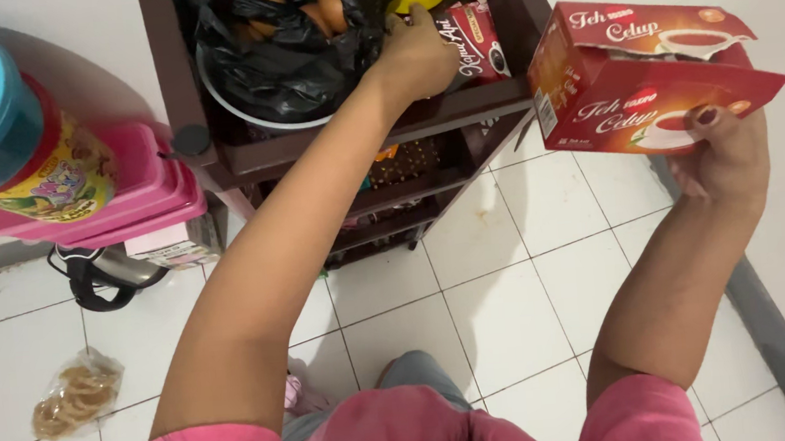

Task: The person kneels on the floor and organizes various items from the floor onto a brown plastic shelving unit. They place snack packets, a plastic bottle, a notebook, a black bag, a container, a pink rope, scissors, a tea box, a folded umbrella, and a bag of crackers onto the shelves.

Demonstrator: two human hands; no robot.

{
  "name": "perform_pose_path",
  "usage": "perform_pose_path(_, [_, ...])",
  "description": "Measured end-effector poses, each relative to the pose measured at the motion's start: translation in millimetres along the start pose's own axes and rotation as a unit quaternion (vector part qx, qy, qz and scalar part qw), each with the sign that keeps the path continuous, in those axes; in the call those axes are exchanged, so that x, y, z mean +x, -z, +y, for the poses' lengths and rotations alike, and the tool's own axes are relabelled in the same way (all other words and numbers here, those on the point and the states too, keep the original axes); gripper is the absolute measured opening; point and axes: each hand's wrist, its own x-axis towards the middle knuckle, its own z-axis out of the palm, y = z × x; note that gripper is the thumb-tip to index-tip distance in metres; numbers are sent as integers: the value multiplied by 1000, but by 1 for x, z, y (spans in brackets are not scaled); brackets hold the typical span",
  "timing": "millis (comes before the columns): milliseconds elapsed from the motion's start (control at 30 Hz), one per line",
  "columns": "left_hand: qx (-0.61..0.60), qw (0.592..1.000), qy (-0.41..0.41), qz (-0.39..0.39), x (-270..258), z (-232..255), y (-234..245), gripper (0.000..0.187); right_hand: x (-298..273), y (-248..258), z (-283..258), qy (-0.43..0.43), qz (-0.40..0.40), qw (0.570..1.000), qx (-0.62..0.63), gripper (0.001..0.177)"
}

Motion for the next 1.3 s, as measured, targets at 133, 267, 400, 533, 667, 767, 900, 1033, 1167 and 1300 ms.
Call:
perform_pose_path(133, [-302,937,0,172,-22,-2,49,59,-3,-2,6,-5,36,999,33,66])
perform_pose_path(267, [-389,898,-129,162,-79,-7,97,27,-27,-12,28,-32,26,999,33,88])
perform_pose_path(400, [-589,800,-112,19,-168,19,86,14,-78,-33,83,-49,-14,998,35,112])
perform_pose_path(533, [-450,882,-143,7,-208,15,17,20,-110,-46,142,-80,21,992,-97,103])
perform_pose_path(667, [-286,948,51,129,-172,-21,-79,45,-103,-78,196,-125,165,959,-193,96])
perform_pose_path(767, [-174,974,140,44,-143,-50,-149,19,-89,-101,231,-55,195,938,-280,95])
perform_pose_path(900, [-117,966,100,209,-130,-93,-199,19,-51,-119,274,27,248,891,-379,104])
perform_pose_path(1033, [-40,958,60,277,-146,-104,-198,14,-38,-129,300,12,299,812,-501,109])
perform_pose_path(1167, [-31,971,203,121,-162,-91,-160,12,-30,-145,320,23,291,846,-445,117])
perform_pose_path(1300, [-58,966,171,185,-170,-73,-122,17,-20,-142,343,-47,335,665,-665,124])
